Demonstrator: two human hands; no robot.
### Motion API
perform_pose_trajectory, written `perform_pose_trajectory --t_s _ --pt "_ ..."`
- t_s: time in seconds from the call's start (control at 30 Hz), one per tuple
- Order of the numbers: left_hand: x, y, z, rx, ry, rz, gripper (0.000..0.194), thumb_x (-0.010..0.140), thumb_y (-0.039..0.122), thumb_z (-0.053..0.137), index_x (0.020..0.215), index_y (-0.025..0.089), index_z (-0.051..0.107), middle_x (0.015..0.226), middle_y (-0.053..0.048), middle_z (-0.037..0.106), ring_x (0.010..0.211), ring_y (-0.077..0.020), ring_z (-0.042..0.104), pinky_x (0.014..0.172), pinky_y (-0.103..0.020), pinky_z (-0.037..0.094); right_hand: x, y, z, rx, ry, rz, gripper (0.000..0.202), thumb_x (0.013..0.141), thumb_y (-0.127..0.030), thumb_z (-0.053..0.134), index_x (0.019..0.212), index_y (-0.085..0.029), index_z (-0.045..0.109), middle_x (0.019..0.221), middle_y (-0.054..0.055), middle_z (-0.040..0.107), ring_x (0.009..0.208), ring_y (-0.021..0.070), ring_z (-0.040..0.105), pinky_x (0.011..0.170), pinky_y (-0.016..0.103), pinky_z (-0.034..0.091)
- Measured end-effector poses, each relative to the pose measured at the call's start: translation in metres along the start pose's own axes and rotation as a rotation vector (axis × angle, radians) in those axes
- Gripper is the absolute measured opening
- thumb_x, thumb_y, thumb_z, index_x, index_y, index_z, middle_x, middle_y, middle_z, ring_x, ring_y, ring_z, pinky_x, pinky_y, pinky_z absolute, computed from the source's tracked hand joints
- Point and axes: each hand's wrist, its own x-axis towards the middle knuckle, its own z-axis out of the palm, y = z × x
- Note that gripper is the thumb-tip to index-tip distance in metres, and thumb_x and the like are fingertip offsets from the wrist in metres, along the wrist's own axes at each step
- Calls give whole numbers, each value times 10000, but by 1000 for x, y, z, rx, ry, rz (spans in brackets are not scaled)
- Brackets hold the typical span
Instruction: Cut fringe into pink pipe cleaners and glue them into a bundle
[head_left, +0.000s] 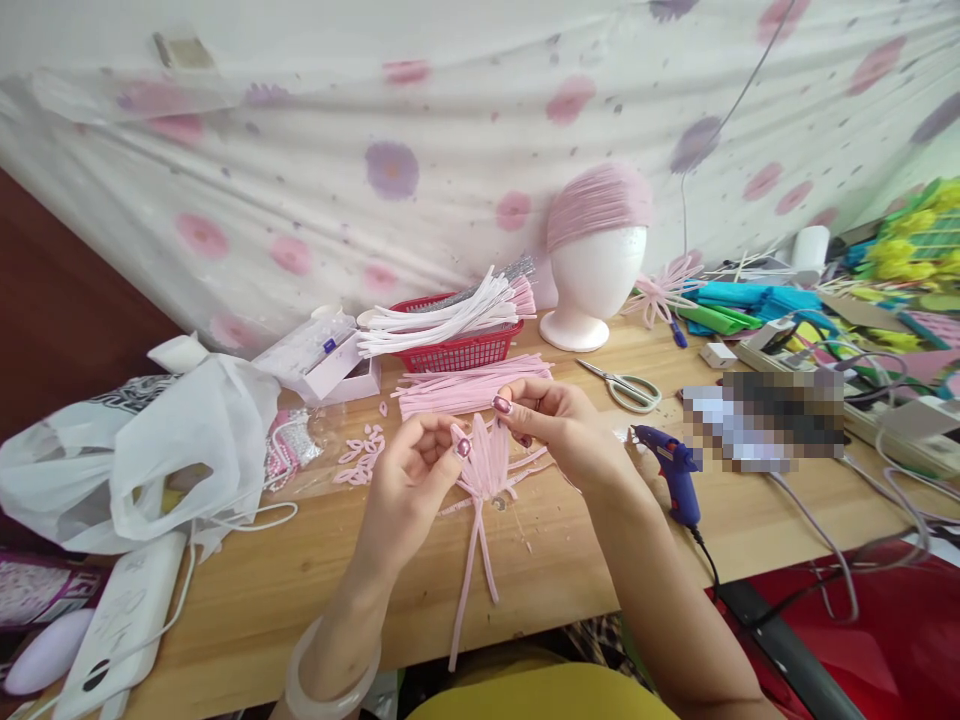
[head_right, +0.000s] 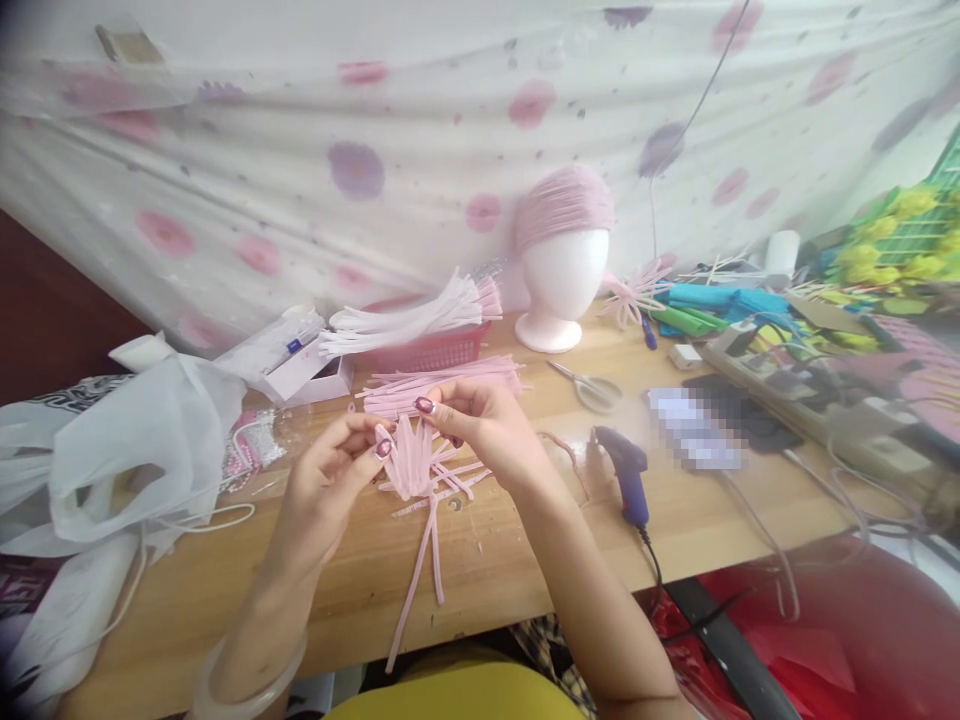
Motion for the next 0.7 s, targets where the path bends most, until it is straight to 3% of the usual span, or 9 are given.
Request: perform_pose_trajectory --t_s 0.13,0.27,0.43,0.53,0.63,0.7 --pt "5 2 -4 -37 -100 -66 226 821 257 655 1041 209 633 773 8 638 697 -130 582 630 -236 465 1 1 -1 -15 -30 23 239 733 -376 777 754 -176 649 633 -36 576 551 83 455 514 225 335" --pt "11 9 -6 88 -124 -64 176 832 349 657 891 188 693 731 0 628 613 -104 513 545 -211 406 -1 3 -1 -39 -65 59 240 734 -376 776 747 -170 655 642 -30 583 552 81 474 500 214 348" --pt "14 10 -8 164 -206 -122 165 823 333 674 867 176 700 684 -2 607 567 -101 484 517 -220 368 -1 0 2 -48 -76 58 247 728 -384 779 737 -169 657 617 -34 576 540 81 480 497 211 371" --pt "16 7 -9 22 -192 -156 201 816 379 695 828 179 683 629 20 559 539 -89 460 502 -208 353 -2 -1 4 -102 -27 -31 255 777 -425 742 760 -184 660 677 -22 609 578 93 499 534 223 400" --pt "22 7 -8 -180 -108 -166 239 750 391 767 791 173 678 643 24 565 550 -76 473 509 -183 376 -6 -2 1 -215 73 -187 244 880 -457 634 926 -224 689 885 7 671 738 123 568 657 244 452" --pt "28 9 -8 -306 -62 -155 268 684 377 820 767 165 678 652 22 574 558 -74 489 516 -176 399 -11 -2 -2 -285 40 -243 273 934 -466 556 1016 -244 693 989 23 683 872 153 599 779 269 470"
